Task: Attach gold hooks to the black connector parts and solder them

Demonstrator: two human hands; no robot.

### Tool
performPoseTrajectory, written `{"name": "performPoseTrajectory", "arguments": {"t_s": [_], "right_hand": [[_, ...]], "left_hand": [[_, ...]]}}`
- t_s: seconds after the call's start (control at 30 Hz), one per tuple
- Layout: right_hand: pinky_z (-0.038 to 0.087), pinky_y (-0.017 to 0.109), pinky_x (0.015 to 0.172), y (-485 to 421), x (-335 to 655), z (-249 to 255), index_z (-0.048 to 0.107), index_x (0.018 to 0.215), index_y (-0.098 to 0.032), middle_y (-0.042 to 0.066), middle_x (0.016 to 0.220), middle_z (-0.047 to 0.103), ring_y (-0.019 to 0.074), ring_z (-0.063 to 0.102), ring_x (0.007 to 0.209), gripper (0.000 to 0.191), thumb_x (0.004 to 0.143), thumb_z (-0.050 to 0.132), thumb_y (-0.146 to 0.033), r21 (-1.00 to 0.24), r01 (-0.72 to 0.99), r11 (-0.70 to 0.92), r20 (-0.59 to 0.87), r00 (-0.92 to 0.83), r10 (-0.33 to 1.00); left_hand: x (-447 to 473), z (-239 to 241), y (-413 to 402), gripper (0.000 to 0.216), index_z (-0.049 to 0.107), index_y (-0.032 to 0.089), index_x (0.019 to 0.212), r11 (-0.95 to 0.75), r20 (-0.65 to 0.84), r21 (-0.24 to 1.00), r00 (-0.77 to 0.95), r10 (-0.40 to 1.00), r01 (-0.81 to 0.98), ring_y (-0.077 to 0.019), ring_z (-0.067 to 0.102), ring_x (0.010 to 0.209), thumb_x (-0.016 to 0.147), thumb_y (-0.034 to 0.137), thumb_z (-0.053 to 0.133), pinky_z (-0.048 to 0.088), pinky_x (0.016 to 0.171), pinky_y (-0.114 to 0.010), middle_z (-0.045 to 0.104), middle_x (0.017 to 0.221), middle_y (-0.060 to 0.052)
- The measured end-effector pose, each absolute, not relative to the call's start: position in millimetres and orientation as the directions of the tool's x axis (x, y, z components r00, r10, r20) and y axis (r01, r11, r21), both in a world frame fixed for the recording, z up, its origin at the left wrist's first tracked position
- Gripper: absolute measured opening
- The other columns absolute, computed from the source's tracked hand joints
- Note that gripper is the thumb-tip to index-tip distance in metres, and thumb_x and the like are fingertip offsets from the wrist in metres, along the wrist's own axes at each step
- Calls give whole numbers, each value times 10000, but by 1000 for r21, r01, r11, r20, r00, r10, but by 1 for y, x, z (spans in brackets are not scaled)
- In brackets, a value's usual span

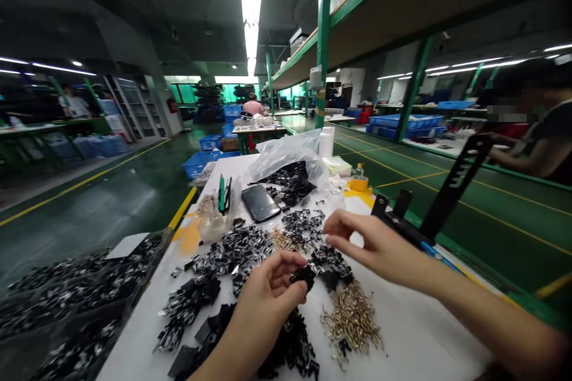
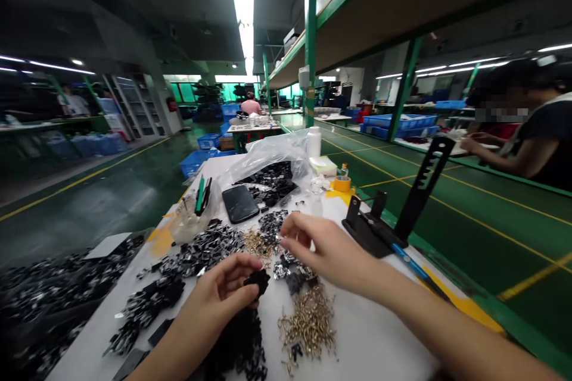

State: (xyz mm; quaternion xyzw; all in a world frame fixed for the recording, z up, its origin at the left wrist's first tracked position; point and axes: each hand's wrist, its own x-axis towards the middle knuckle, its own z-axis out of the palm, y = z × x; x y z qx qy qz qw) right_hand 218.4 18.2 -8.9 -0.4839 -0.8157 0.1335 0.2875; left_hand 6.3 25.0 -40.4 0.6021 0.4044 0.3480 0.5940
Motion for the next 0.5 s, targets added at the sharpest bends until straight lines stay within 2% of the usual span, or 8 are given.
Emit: {"name": "performPoseTrajectory", "arguments": {"t_s": [0.1, 0.17, 0.27, 0.37, 0.5], "right_hand": [[405, 313, 714, 16, 269, -2, 562, 984, -199, 81, 942, 611, 189, 547, 836, 188, 936, 393, -266, -199, 856, 476, 394, -375, 839], [399, 322, 680, 13, 308, -11, 591, 989, -192, 105, 934, 614, 212, 555, 822, 229, 931, 371, -218, -27, 896, 443, 366, -404, 839], [400, 283, 567, 4, 360, -37, 618, 989, -186, 89, 814, 617, 193, 581, 690, 309, 869, 356, -77, 167, 892, 420, 296, -451, 842], [440, 273, 559, -6, 391, -60, 601, 1101, -198, 95, 882, 643, 197, 625, 720, 459, 791, 342, 22, 276, 868, 413, 252, -480, 840], [487, 302, 593, -13, 401, -72, 572, 1198, -234, 95, 921, 661, 221, 649, 788, 509, 808, 352, 9, 296, 859, 419, 221, -488, 844]], "left_hand": [[7, -39, 24, 159, 573, 193, 897, 81, -96, 995, 439, 893, 54, -137, 546, 755, 746, 173, 616, 479, 673, -254, 574, 856, -9], [7, -39, 24, 164, 573, 195, 886, 95, -101, 995, 433, 896, 34, -147, 548, 768, 733, 188, 633, 484, 664, -253, 575, 851, -12], [8, -38, 25, 175, 574, 189, 865, 121, -117, 992, 420, 900, 17, -152, 549, 753, 711, 209, 653, 489, 654, -259, 572, 838, -15], [9, -35, 25, 181, 568, 182, 843, 152, -140, 988, 416, 899, 6, -140, 540, 688, 691, 218, 658, 479, 623, -257, 564, 803, -7], [10, -31, 23, 168, 568, 177, 834, 131, -124, 991, 397, 910, 9, -132, 531, 660, 694, 214, 651, 465, 609, -250, 546, 755, 8]]}}
